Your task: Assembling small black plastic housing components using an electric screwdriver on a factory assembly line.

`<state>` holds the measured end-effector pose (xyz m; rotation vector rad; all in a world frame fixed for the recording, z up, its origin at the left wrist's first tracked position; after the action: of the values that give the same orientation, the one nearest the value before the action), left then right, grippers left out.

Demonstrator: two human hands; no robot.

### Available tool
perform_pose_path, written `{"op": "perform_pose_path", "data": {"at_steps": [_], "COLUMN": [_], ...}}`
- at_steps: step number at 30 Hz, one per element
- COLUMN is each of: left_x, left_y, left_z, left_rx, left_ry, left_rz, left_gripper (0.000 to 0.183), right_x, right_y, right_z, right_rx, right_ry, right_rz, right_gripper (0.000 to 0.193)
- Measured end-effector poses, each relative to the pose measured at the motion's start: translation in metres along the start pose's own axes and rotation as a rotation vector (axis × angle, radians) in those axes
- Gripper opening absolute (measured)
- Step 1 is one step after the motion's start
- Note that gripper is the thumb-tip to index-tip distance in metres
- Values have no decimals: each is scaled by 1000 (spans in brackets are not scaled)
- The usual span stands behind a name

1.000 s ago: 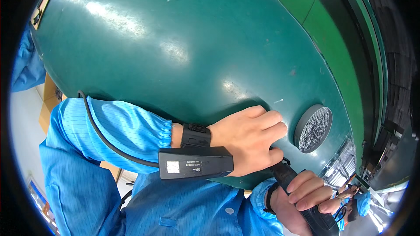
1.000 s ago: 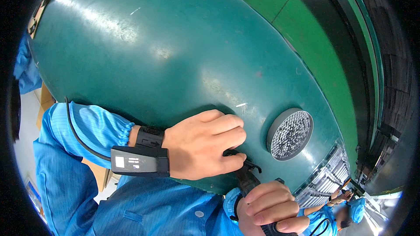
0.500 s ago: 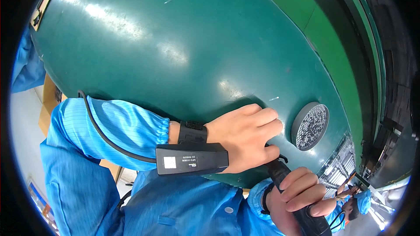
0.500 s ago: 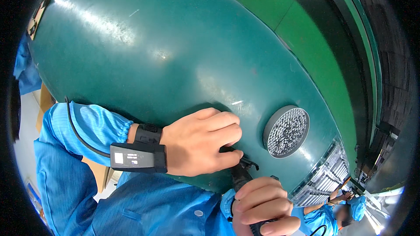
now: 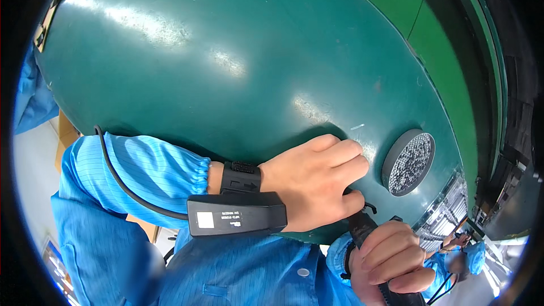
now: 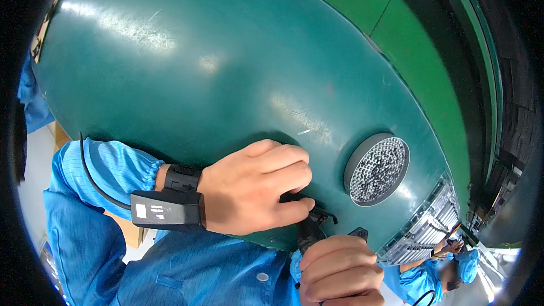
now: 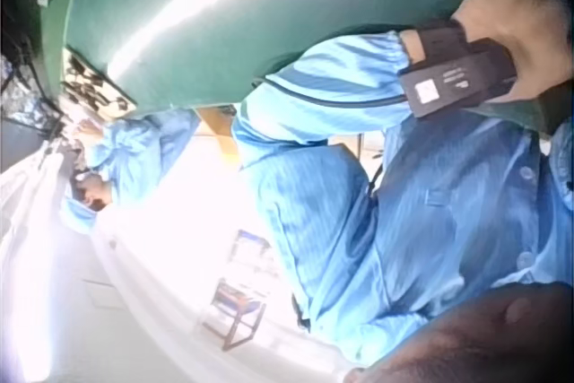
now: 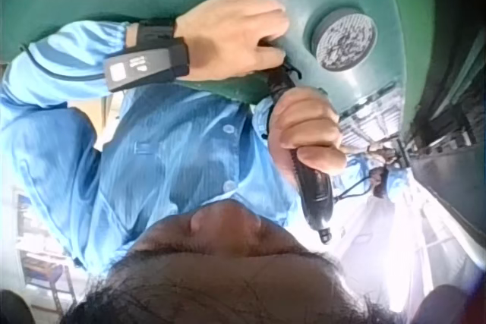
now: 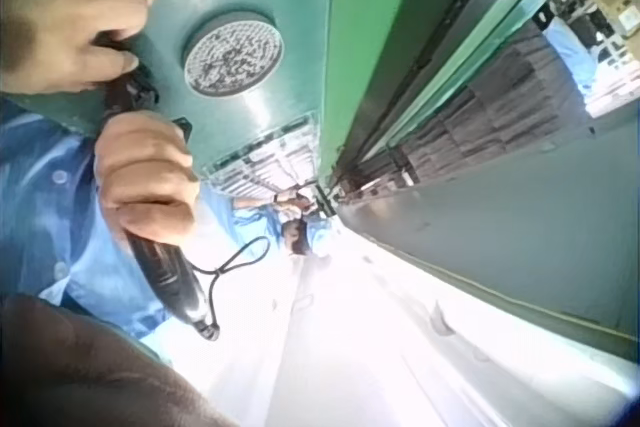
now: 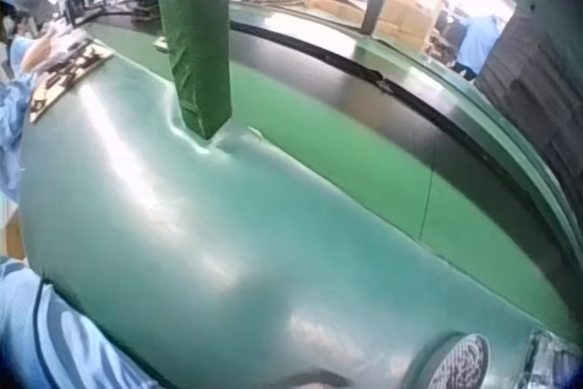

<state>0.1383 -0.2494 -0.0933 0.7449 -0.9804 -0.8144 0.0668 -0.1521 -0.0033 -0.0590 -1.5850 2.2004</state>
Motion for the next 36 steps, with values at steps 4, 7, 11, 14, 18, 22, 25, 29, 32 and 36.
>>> {"op": "perform_pose_path", "data": {"at_steps": [4,7,11,14,18,22,25,29,32,36], "left_x": [4,6,8,4,11,-3,-15,-17,-11,-11], "left_y": [2,3,7,10,20,33,33,43,47,47], "left_z": [2,3,4,6,13,17,10,9,13,14], "left_rx": [-29,-30,-80,-60,74,13,-41,-72,-171,-175], "left_ry": [29,-42,-100,-164,-197,-157,-281,-189,-154,-140], "left_rz": [-1,1,8,45,105,138,157,129,161,126], "left_gripper": [8,16,49,59,65,45,35,28,26,26], "right_x": [-3,3,22,47,129,183,193,196,198,202], "right_y": [2,7,3,-26,-35,7,44,59,63,69], "right_z": [4,2,-8,-24,-34,-46,-61,-64,-65,-69], "right_rx": [81,87,254,297,312,227,122,73,27,-4], "right_ry": [13,161,282,547,824,1072,1257,1237,1257,1248], "right_rz": [10,18,77,126,200,75,24,160,132,166], "right_gripper": [40,32,22,48,45,37,10,9,9,7]}}
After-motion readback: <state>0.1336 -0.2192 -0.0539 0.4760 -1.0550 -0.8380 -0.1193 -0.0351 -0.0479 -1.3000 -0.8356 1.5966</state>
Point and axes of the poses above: each hand's wrist, its own z-axis towards the middle knuckle, its own x-axis out of the back of the hand, y = z × x, the point moved 7 cm from there along z, towards the middle knuckle, and after that the axes turned 10 degrees about -z, right-handed, at the moved point
